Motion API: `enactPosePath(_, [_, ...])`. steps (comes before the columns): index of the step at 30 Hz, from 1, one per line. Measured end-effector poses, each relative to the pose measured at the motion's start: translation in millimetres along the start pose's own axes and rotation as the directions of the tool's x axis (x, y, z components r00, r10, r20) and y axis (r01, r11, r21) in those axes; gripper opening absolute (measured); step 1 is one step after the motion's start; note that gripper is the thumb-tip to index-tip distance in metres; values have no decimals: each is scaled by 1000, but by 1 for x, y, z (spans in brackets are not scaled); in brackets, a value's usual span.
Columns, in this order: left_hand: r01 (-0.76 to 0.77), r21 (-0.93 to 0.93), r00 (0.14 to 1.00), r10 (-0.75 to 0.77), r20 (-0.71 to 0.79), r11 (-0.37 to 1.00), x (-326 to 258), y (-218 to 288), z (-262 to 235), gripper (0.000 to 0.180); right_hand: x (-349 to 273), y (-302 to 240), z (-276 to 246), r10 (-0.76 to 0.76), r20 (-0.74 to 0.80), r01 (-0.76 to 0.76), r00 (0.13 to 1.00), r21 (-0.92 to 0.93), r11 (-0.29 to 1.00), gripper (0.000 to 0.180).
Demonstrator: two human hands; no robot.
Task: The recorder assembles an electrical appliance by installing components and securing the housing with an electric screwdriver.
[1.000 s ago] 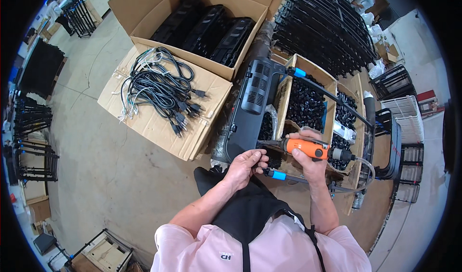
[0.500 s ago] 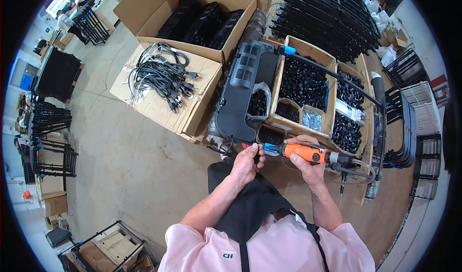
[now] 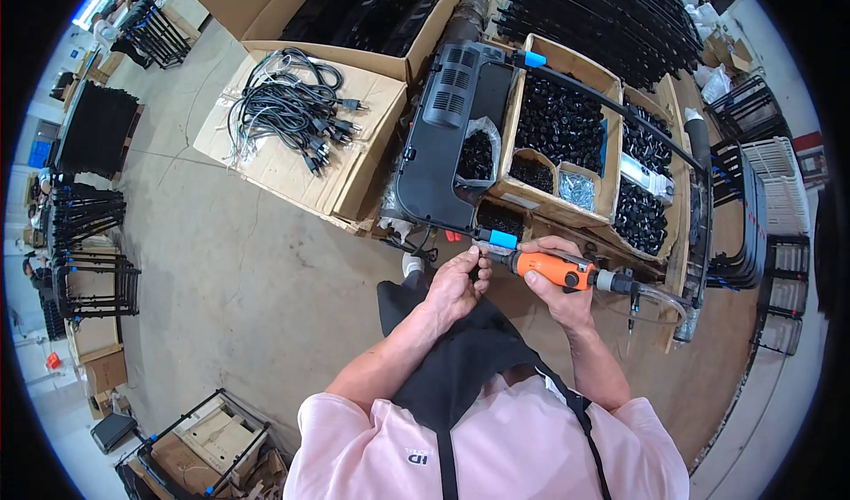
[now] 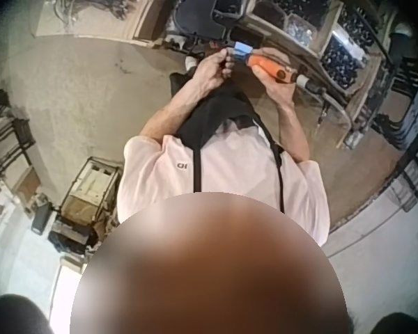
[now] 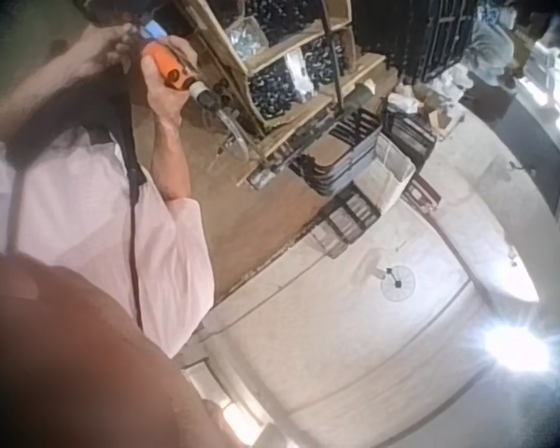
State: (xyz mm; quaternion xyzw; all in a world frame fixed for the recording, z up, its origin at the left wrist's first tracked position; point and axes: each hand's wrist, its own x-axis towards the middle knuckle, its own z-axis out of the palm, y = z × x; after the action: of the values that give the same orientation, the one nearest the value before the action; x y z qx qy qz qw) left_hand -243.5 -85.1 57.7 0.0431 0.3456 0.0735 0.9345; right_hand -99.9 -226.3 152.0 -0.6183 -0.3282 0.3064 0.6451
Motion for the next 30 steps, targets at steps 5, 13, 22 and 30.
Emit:
enactPosePath(5, [-21,-32,1000,21,-3,999,0,6,-5,23,4,-3,9,26,-5,-26,1000,-74,997,48])
enactPosePath(13, [61,-44,991,-56,118,997,9,21,-12,24,16,-9,21,26,-5,-26,1000,-90,996,50])
enactPosePath(22, [44,222,997,-58,57,974,-13,29,7,25,31,-9,30,-27,-96,21,995,-58,998,52])
enactPosePath(30, [-306,943,908,338,249,128,15,105,12,31,40,-18,29,1,-114,-14,993,-109,994,52])
